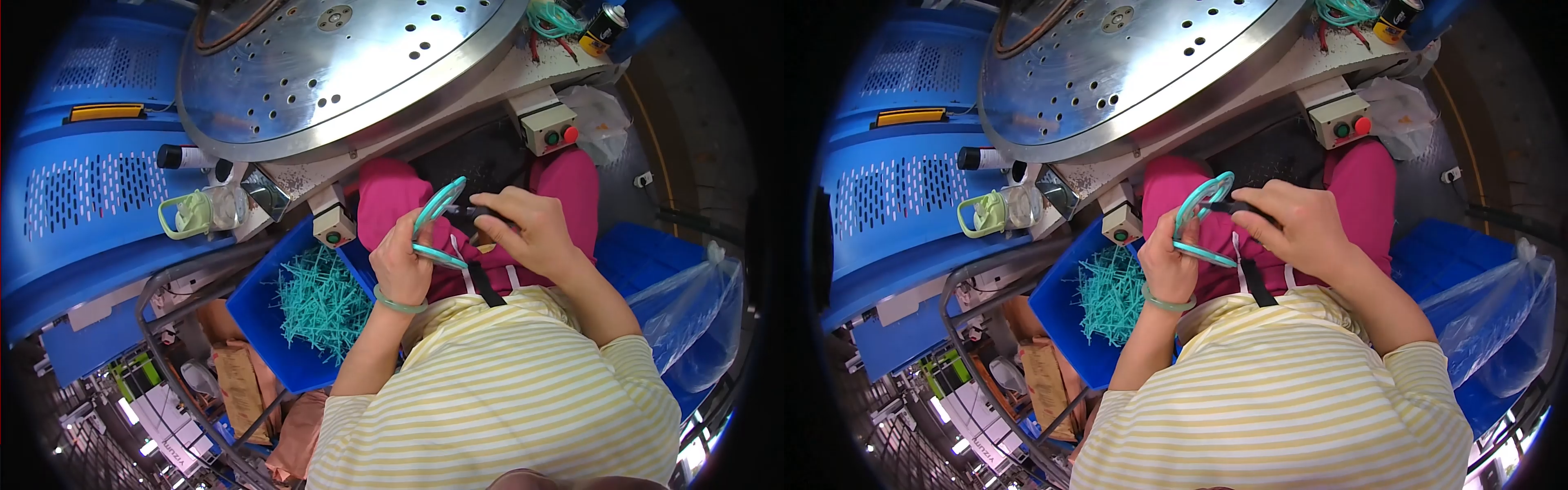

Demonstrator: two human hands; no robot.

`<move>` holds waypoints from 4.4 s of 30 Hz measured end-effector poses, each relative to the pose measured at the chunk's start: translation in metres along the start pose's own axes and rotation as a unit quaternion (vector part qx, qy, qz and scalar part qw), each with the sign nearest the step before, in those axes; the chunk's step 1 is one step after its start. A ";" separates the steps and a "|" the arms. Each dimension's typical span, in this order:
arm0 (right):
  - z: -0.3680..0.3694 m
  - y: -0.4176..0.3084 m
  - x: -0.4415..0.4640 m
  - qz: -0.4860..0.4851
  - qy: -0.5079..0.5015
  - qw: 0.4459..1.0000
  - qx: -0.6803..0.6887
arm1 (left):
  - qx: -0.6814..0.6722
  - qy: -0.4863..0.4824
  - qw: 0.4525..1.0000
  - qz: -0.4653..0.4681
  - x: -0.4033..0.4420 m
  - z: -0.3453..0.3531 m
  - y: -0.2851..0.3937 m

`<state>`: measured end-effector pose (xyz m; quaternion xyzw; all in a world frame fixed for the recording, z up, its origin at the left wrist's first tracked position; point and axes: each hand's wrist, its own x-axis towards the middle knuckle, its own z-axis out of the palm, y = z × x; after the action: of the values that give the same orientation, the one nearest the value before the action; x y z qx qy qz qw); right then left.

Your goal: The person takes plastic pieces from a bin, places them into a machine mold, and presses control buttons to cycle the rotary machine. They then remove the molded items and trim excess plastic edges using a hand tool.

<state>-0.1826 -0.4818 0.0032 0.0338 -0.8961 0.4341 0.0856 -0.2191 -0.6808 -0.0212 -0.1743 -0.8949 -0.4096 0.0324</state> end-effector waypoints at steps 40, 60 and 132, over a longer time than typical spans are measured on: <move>0.077 0.012 0.022 0.104 -0.238 0.928 0.268 | -0.584 -0.034 0.727 -0.361 -0.056 -0.016 -0.042; 0.056 0.067 0.043 0.181 -0.247 0.928 0.213 | 0.153 0.076 0.802 -0.573 -0.359 -0.169 -0.206; -0.118 0.370 -0.568 0.640 0.471 0.581 -0.176 | 0.146 -0.511 0.846 -0.053 -0.026 0.171 -0.097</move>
<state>0.3403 -0.1672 -0.3149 -0.7735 -0.5783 0.1657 0.1997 -0.2125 -0.6190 -0.2098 -0.3042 -0.8422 -0.1285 -0.4261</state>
